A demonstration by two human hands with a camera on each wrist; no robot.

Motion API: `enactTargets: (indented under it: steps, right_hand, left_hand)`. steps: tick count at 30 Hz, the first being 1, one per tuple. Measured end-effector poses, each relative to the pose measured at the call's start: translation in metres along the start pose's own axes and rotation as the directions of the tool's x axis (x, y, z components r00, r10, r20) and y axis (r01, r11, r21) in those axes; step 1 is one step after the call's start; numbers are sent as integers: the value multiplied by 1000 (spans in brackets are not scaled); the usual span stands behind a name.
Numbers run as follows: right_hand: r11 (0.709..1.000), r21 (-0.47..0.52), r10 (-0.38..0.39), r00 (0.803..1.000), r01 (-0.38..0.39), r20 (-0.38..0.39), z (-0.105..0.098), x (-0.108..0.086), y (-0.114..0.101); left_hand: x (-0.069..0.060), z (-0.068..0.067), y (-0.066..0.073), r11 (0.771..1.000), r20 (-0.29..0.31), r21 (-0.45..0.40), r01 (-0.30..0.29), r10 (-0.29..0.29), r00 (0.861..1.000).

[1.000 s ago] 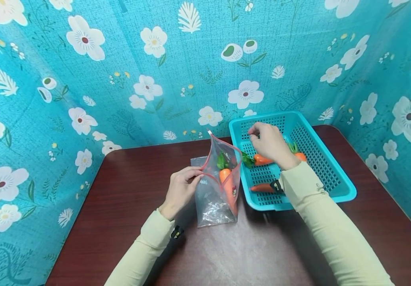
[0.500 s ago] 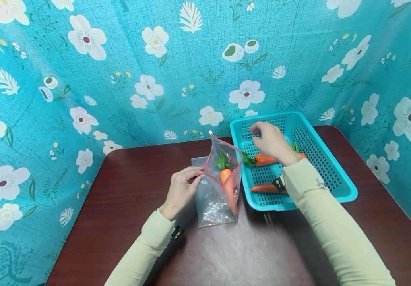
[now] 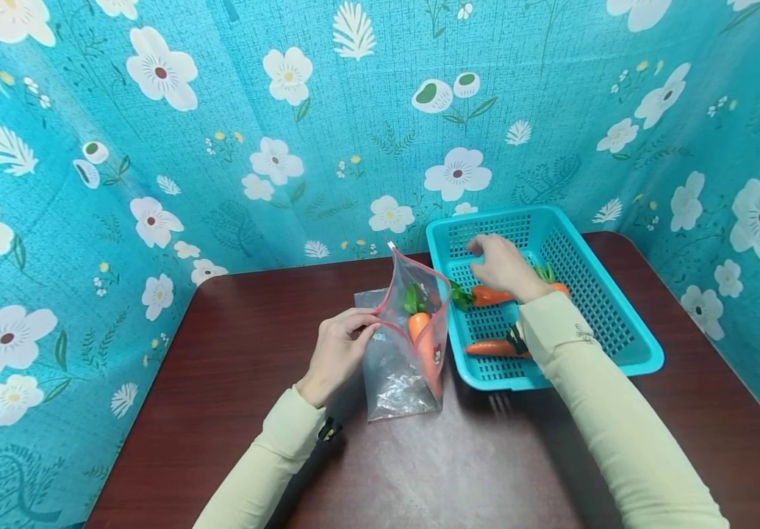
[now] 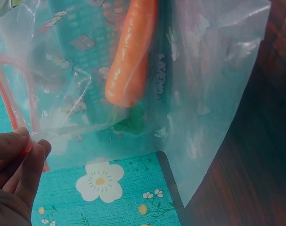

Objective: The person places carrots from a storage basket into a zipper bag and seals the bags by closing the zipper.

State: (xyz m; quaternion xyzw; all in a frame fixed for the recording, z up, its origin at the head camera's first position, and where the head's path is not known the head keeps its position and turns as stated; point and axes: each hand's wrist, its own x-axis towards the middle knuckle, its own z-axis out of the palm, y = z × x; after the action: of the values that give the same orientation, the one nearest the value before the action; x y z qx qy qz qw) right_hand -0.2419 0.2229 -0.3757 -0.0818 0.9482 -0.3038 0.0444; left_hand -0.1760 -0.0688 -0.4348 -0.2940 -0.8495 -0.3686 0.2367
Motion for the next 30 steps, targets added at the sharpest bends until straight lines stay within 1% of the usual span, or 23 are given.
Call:
enactTargets:
  steps: [8, 14, 18, 22, 26, 30]
  right_hand:
    - [1000, -26, 6, 995, -3, 102, 11, 8, 19]
    - [998, -68, -2, 988, 13, 153, 17, 11, 30]
    - [994, -112, 2, 985, 17, 174, 21, 14, 35]
    - [990, -139, 25, 982, 1, 185, 25, 17, 40]
    - [985, -171, 12, 981, 22, 195, 29, 19, 44]
    - [975, -223, 21, 979, 25, 202, 33, 20, 45]
  left_hand:
    - [0, 0, 1, 1000, 10, 10, 14, -14, 1000]
    - [-1, 0, 1, 1000, 17, 4, 22, -22, 1000]
    - [-1, 1, 1, 1000, 14, 1, 21, -21, 1000]
    - [-1, 1, 1, 1000, 21, -4, 24, -24, 1000]
    - [0, 1, 1, 1000, 25, 1, 25, -25, 999]
    - [0, 1, 1, 1000, 18, 12, 14, -14, 1000]
